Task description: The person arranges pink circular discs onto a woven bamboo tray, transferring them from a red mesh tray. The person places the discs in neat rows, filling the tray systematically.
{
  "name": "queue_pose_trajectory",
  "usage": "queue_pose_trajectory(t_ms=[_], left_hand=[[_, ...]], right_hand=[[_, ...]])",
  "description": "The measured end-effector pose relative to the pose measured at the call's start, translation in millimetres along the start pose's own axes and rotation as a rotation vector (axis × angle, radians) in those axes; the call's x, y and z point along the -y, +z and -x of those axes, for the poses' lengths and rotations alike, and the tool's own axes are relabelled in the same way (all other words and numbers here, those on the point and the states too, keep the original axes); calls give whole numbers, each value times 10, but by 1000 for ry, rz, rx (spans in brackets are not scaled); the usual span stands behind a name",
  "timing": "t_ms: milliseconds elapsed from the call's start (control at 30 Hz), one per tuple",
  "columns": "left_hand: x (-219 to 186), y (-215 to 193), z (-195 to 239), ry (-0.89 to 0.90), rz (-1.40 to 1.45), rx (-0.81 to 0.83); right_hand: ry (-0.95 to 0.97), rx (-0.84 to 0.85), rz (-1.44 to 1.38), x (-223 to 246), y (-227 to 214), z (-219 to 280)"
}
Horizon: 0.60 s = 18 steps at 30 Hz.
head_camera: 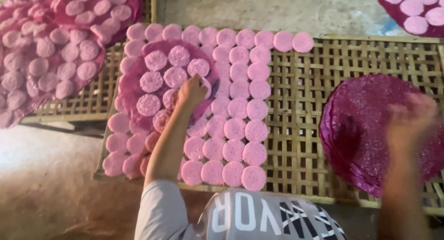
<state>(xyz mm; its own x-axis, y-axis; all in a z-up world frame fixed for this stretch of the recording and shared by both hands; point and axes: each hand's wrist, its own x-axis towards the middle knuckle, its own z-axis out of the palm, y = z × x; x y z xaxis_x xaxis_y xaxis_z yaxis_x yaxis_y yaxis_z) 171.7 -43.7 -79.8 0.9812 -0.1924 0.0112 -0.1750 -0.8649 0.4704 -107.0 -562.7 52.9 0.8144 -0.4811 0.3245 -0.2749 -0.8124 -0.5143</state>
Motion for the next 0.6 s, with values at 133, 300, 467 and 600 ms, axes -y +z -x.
queue_pose_trajectory(t_ms=[133,300,467,600], left_hand=[[-782,171,56,214,281,83],[-1415,456,158,269,566,242],[-587,316,-346,-6,337,-30],[195,264,-788,231,-435,-361]], right_hand=[[675,850,-616,734,1668,118],[654,819,-1485,767,3296,-170],[461,551,-1102,237,3913,-981],[218,424,-860,204,4074,-1324]])
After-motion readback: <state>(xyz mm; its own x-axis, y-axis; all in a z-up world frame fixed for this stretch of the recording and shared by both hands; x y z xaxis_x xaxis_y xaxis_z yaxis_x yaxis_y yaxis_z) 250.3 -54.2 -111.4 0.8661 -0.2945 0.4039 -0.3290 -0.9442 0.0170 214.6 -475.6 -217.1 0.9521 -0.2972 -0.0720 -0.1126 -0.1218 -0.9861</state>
